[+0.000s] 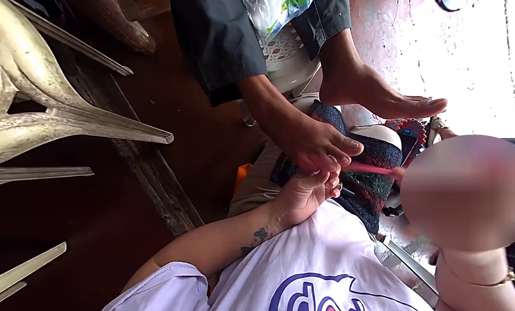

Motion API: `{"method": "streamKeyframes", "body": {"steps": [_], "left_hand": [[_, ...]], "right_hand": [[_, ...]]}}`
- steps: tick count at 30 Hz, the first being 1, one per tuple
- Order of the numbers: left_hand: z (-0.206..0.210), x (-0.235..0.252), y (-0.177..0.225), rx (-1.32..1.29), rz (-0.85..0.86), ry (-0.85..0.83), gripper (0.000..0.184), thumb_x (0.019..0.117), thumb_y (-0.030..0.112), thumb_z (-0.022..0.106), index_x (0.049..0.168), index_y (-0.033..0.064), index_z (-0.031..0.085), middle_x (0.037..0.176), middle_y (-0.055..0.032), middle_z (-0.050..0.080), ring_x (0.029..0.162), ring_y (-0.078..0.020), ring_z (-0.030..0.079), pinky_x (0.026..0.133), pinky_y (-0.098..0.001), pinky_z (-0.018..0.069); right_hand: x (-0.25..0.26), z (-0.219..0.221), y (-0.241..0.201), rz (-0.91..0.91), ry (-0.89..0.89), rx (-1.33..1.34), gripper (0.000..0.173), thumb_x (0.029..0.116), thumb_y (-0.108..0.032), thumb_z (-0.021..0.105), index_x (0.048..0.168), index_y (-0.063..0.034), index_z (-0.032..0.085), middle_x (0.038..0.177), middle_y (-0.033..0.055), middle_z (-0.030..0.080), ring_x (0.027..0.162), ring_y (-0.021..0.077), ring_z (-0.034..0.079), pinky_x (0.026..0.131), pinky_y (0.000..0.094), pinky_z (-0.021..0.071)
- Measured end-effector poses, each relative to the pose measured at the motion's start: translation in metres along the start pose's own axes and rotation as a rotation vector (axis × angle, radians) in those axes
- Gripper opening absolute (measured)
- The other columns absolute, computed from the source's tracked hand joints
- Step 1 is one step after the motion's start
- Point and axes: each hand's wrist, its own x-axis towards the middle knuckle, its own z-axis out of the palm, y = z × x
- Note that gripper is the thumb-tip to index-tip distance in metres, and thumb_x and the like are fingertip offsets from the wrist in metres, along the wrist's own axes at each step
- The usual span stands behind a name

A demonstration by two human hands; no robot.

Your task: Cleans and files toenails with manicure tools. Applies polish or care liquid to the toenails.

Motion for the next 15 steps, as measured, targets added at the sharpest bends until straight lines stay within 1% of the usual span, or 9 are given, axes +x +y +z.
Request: {"method": "streamKeyframes", "body": {"steps": [2,3,5,7,8,9,11,13,15], "left_hand": [[0.001,0.0,-0.001,0.022,0.013,0.025,0.018,0.1003,0.001,0.052,0.099,0.0096,0.067,0.095,-0.0027,0.065,0.089,-0.0131,0.064,0.085,-0.0304,0.0545],[0.001,0.0,0.0,0.034,0.013,0.027,0.017,0.1009,0.002,0.051,0.098,0.0094,0.066,0.094,-0.0024,0.065,0.089,-0.0128,0.064,0.084,-0.03,0.0542],[0.002,-0.001,0.001,0.032,0.005,0.035,0.013,0.0986,0.003,0.057,0.097,0.0087,0.068,0.09,-0.0022,0.065,0.084,-0.0122,0.064,0.083,-0.0299,0.055],[0.001,-0.001,0.001,0.022,-0.002,0.024,0.011,0.0978,0.004,0.059,0.098,0.0097,0.069,0.089,-0.0016,0.065,0.083,-0.0118,0.064,0.083,-0.0297,0.055],[0.001,0.0,0.0,0.024,-0.001,0.03,0.013,0.0986,0.003,0.057,0.098,0.0101,0.068,0.089,-0.0019,0.065,0.083,-0.0122,0.064,0.082,-0.0302,0.0547],[0.002,0.0,0.0,0.03,0.003,0.047,0.016,0.0995,0.002,0.054,0.099,0.0103,0.068,0.089,-0.0022,0.066,0.084,-0.0127,0.064,0.082,-0.0308,0.0548],[0.003,0.001,0.0,0.046,0.005,0.058,0.019,0.101,0.001,0.05,0.1,0.0117,0.065,0.091,-0.0017,0.065,0.085,-0.0125,0.064,0.083,-0.0306,0.0543],[0.004,0.0,0.001,0.038,0.009,0.064,0.019,0.1001,0.0,0.051,0.1,0.0096,0.067,0.091,-0.0025,0.066,0.084,-0.0124,0.065,0.082,-0.0308,0.0555],[0.002,-0.001,0.001,0.022,0.008,0.036,0.016,0.0987,0.001,0.054,0.1,0.0095,0.067,0.092,-0.0023,0.065,0.083,-0.0117,0.064,0.082,-0.03,0.055]], "right_hand": [[-0.005,0.011,-0.013,-0.065,-0.056,0.034,0.018,0.0998,-0.013,0.067,0.117,-0.0135,0.073,0.081,0.0064,0.056,0.082,0.0203,0.051,0.096,0.0384,0.0344],[-0.007,0.014,-0.012,-0.068,-0.036,0.015,0.017,0.0994,-0.012,0.068,0.116,-0.013,0.073,0.082,0.0068,0.058,0.083,0.0202,0.052,0.098,0.0383,0.0342],[-0.008,0.01,0.001,0.004,0.057,-0.045,0.016,0.0959,-0.013,0.073,0.111,-0.0158,0.077,0.083,0.0073,0.064,0.083,0.0197,0.057,0.1,0.0419,0.037],[-0.004,0.005,0.005,0.034,0.099,-0.057,0.015,0.0937,-0.012,0.075,0.108,-0.0151,0.079,0.08,0.0078,0.063,0.082,0.0206,0.057,0.097,0.0436,0.0373],[-0.003,0.007,-0.002,0.012,0.067,-0.062,0.015,0.0953,-0.012,0.073,0.109,-0.0146,0.077,0.081,0.0074,0.063,0.082,0.0207,0.056,0.098,0.0435,0.0365],[-0.002,0.012,-0.01,-0.02,0.013,-0.049,0.014,0.0983,-0.012,0.069,0.112,-0.0134,0.074,0.079,0.007,0.059,0.08,0.0206,0.053,0.099,0.0425,0.0347],[0.0,0.021,-0.019,-0.064,-0.026,-0.035,0.015,0.1007,-0.011,0.064,0.111,-0.0108,0.075,0.076,0.0066,0.056,0.078,0.0204,0.051,0.096,0.04,0.0333],[0.004,0.012,-0.009,0.033,0.028,-0.069,0.011,0.0985,-0.013,0.069,0.107,-0.0134,0.077,0.077,0.0084,0.061,0.079,0.0214,0.057,0.097,0.0449,0.0379],[0.009,-0.004,0.003,0.154,0.107,-0.072,0.013,0.0961,-0.013,0.072,0.106,-0.0136,0.081,0.077,0.0105,0.063,0.079,0.023,0.059,0.092,0.0473,0.041]]}}
